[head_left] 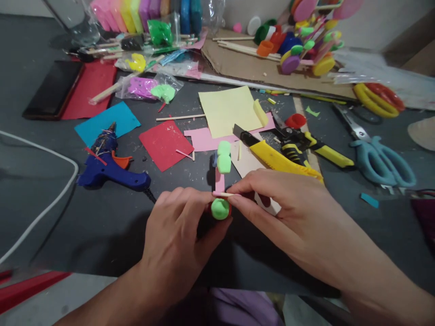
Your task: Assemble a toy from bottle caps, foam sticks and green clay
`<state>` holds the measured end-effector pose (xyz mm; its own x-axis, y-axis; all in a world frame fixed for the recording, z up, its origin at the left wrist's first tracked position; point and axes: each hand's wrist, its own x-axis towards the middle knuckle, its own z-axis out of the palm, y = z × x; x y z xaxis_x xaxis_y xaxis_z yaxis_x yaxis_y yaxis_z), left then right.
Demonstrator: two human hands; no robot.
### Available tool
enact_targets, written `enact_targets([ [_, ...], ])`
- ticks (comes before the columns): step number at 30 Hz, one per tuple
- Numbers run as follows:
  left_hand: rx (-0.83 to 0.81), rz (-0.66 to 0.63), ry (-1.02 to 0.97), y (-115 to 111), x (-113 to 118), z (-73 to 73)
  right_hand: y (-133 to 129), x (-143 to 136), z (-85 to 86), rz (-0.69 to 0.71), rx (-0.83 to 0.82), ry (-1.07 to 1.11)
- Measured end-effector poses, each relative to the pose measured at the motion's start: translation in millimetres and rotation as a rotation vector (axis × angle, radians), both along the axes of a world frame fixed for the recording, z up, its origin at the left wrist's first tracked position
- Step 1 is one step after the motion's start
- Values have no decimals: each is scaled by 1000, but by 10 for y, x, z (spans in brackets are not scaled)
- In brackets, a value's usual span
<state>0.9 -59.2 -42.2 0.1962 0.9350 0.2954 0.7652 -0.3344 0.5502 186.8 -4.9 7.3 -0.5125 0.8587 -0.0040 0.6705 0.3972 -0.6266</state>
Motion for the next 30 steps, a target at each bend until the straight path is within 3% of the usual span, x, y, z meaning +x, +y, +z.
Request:
enact_targets([
  [11, 81, 8, 46, 11, 13, 1, -21, -36, -2, -2, -7, 18],
  [22, -27, 1, -98, 46, 11, -3, -11, -81, -65, 14, 33, -47],
  [30, -177, 55, -148, 89, 36, 93, -15, -91, -74, 26, 97, -81],
])
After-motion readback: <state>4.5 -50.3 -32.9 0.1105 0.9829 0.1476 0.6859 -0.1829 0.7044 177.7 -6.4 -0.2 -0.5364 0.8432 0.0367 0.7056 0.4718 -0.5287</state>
